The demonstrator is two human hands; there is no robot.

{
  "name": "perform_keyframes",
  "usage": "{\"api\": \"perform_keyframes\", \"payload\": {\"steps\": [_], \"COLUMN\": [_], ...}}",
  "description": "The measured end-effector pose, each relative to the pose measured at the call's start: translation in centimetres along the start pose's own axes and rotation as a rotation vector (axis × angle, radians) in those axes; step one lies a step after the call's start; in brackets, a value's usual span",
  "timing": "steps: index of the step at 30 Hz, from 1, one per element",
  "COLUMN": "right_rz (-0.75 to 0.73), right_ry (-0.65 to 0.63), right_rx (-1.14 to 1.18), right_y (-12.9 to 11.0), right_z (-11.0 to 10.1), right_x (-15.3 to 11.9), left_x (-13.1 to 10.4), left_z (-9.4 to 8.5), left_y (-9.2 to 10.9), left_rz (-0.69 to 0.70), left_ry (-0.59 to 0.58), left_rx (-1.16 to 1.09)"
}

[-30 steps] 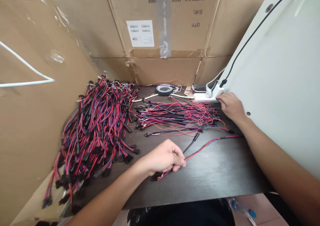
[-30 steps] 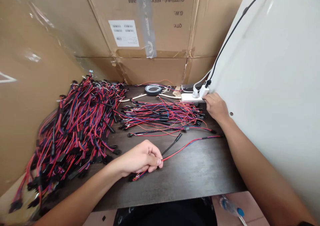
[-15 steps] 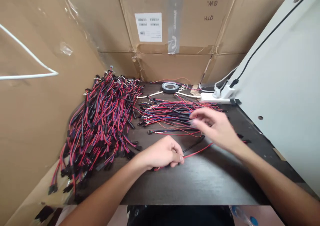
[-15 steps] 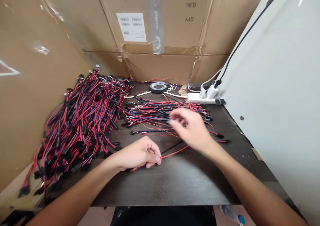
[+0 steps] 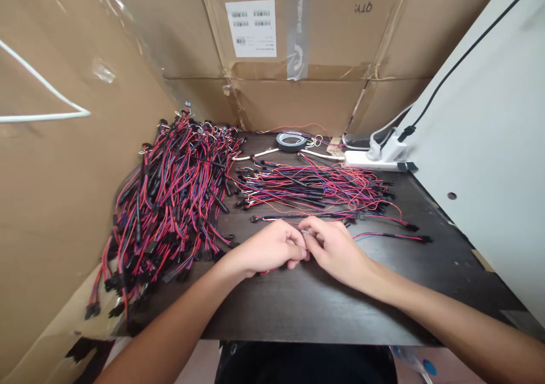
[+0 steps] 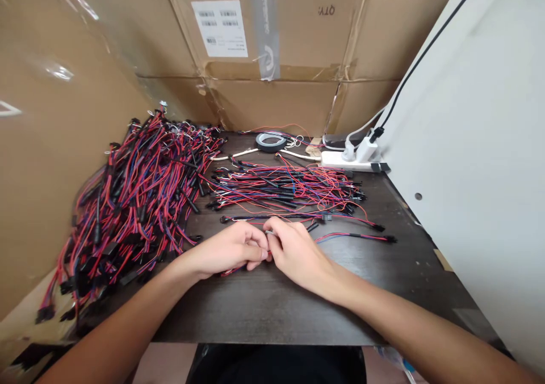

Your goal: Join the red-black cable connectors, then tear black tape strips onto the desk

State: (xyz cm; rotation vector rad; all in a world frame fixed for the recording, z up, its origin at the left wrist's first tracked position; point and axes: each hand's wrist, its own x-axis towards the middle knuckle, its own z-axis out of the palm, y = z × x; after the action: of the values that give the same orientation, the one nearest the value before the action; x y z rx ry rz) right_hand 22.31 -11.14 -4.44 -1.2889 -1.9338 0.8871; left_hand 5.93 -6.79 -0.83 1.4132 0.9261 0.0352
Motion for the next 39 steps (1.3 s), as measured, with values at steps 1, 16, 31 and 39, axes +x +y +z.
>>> {"api": "perform_keyframes", "payload": {"steps": [1, 16, 31, 39], "right_rz": [0.001, -0.088, -0.096, -0.146], "right_ry": [0.000, 0.093, 0.248, 0.168], "right_rx": [0.005, -0.225, -0.467, -0.411], "right_y": [0.0, 0.4, 1.3, 1.6], "right_z": [0.0, -0.3, -1.3, -2.3], "right_x": [0.0, -0.1, -0.2, 0.2], "left_x": [0.0, -0.4, -0.9, -0.4], "left_z": [-0.1, -1.0, -1.3, -0.6], "left_y": [0.0, 0.3, 0.4, 0.7], "left_rz": [-0.019, 0.050, 0.133, 0.115], "left_ry": [-0.027, -0.010, 0.196, 0.279], "left_rx": [-0.036, 0.007, 0.216, 0.391]}}
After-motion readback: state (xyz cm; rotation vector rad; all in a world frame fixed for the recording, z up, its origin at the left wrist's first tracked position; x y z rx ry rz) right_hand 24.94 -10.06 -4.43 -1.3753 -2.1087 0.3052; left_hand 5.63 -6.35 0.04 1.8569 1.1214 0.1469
